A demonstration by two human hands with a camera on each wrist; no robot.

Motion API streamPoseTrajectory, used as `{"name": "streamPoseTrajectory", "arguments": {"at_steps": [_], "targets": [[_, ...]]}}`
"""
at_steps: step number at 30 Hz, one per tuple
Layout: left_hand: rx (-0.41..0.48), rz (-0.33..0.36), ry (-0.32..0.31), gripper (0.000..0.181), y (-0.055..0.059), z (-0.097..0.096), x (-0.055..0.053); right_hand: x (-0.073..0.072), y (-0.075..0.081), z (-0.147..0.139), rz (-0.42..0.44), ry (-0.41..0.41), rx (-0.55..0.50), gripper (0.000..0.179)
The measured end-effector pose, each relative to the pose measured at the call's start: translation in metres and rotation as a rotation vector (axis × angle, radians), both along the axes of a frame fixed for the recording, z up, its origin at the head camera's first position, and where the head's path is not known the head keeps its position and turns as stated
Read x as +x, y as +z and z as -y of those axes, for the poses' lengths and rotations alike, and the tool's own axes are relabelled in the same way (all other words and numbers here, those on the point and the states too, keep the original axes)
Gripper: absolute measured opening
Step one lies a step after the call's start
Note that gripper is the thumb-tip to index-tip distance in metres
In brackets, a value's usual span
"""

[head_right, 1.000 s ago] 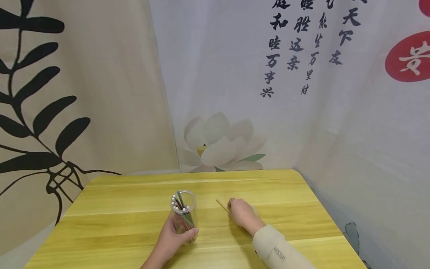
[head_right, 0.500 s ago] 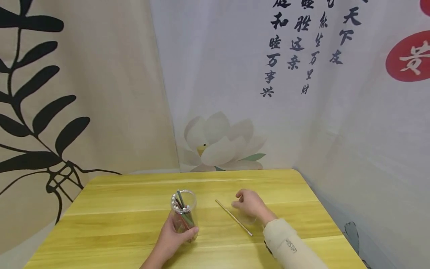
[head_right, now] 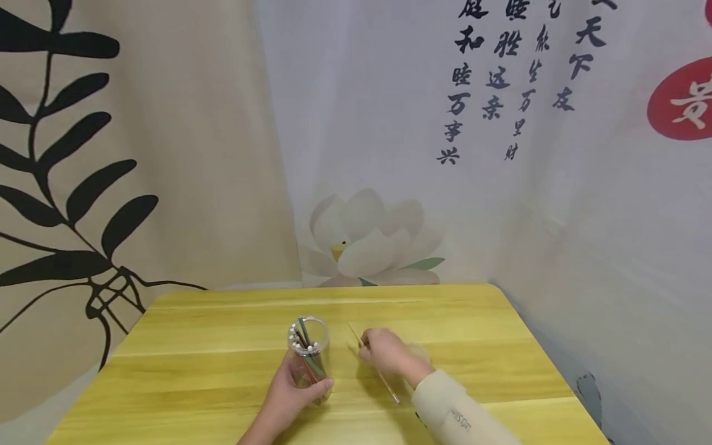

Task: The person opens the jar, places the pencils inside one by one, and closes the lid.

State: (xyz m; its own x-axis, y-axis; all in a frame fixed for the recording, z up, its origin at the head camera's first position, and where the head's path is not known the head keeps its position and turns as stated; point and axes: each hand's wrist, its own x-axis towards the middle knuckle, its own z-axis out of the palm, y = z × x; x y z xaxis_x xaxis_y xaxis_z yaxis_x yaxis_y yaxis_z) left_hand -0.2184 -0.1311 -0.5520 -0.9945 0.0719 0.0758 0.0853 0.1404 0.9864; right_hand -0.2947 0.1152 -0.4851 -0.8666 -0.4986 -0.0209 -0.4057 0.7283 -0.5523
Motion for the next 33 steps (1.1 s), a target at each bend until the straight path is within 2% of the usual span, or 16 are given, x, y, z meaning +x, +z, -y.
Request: {"name": "streamPoseTrajectory", "arguments": {"at_steps": [2, 3, 7, 8, 10, 13, 20, 23, 27, 30, 33], "targets": [[0.004, -0.003, -0.014, 0.101, -0.002, -0.002, 0.0, 0.003, 0.024, 0.001, -0.04, -0.034, -0.148, 0.019], [0.005, -0.005, -0.016, 0.102, -0.003, -0.002, 0.0, 0.005, 0.038, 0.002, -0.086, -0.053, -0.228, 0.019], [-0.003, -0.005, -0.011, 0.102, 0.0, 0.0, -0.001, 0.022, 0.1, 0.015, -0.353, -0.097, -0.583, 0.016], [-0.005, -0.003, -0.011, 0.102, 0.001, 0.0, -0.001, 0.028, 0.11, 0.02, -0.41, -0.087, -0.656, 0.016], [-0.008, -0.001, -0.006, 0.1, 0.001, 0.0, 0.0, 0.037, 0.12, 0.029, -0.49, -0.058, -0.751, 0.019], [-0.003, -0.005, -0.001, 0.097, 0.001, 0.0, -0.001, 0.042, 0.113, 0.041, -0.534, 0.009, -0.761, 0.026], [-0.011, 0.018, -0.007, 0.097, 0.001, -0.003, 0.0, 0.042, 0.069, 0.053, -0.634, 0.11, -0.512, 0.046], [-0.017, 0.015, -0.005, 0.096, 0.0, -0.003, 0.002, 0.041, 0.062, 0.053, -0.684, 0.159, -0.479, 0.06], [-0.03, 0.007, -0.001, 0.093, 0.0, -0.004, 0.003, 0.04, 0.063, 0.053, -0.748, 0.184, -0.491, 0.073], [-0.047, -0.007, 0.003, 0.092, 0.001, -0.004, 0.003, 0.039, 0.065, 0.053, -0.803, 0.19, -0.473, 0.067], [-0.047, -0.013, 0.011, 0.093, 0.002, -0.004, 0.003, 0.039, 0.066, 0.054, -0.867, 0.203, -0.416, 0.047]]}}
